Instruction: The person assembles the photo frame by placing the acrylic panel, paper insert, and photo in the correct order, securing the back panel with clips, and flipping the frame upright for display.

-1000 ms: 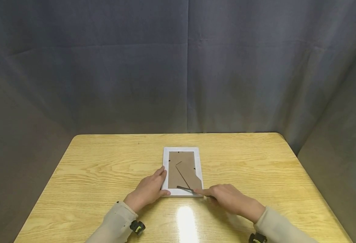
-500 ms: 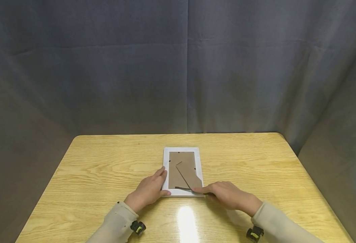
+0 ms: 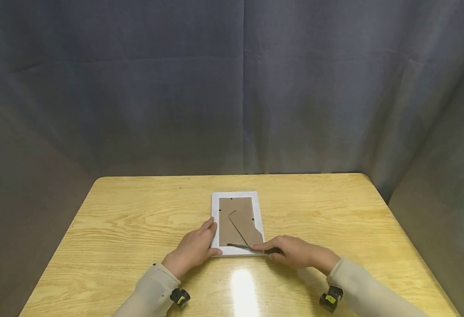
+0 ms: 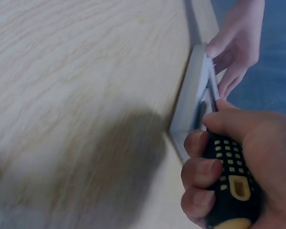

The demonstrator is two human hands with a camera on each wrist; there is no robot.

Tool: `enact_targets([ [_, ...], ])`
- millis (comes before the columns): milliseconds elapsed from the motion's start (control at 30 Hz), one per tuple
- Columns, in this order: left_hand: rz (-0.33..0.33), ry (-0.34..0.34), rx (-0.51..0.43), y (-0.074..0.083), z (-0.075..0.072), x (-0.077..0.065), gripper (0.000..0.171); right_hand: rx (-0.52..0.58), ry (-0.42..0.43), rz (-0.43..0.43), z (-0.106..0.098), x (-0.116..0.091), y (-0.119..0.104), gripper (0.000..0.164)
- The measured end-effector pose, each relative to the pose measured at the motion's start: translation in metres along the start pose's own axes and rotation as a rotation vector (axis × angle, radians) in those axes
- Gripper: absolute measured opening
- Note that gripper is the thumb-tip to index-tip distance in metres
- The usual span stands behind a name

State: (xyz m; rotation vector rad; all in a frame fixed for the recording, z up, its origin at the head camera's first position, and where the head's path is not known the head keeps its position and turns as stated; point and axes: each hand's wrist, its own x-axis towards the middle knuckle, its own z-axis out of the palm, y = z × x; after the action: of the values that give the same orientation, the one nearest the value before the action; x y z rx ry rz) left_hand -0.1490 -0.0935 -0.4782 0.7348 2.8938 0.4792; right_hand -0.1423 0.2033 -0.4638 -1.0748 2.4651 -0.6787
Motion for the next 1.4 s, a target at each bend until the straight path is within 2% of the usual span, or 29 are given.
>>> enact_targets([
  [200, 0.013, 0.007, 0.014, 0.0, 0.0, 0.0, 0.08, -0.152, 0.106, 0.042, -0.008, -0.009, -0.009, 0.052],
  [333, 0.019, 0.018, 0.022, -0.001, 0.0, 0.001, 0.08, -0.199, 0.107, 0.044, -0.015, -0.015, -0.015, 0.058],
  [533, 0.007, 0.014, 0.017, -0.001, 0.0, 0.001, 0.081, -0.186, 0.046, 0.048, -0.019, -0.018, -0.02, 0.055],
  [733, 0.008, 0.009, 0.017, -0.001, 0.0, 0.001, 0.081, -0.181, 0.037, 0.05, -0.024, -0.018, -0.021, 0.052],
  [1167, 0.011, 0.01, 0.025, -0.002, 0.0, 0.001, 0.081, -0.057, -0.023, 0.065, -0.022, -0.016, -0.024, 0.049],
  [1400, 0.013, 0.008, 0.019, -0.002, 0.001, 0.0, 0.081, -0.102, -0.01, 0.062, -0.021, -0.015, -0.026, 0.051],
])
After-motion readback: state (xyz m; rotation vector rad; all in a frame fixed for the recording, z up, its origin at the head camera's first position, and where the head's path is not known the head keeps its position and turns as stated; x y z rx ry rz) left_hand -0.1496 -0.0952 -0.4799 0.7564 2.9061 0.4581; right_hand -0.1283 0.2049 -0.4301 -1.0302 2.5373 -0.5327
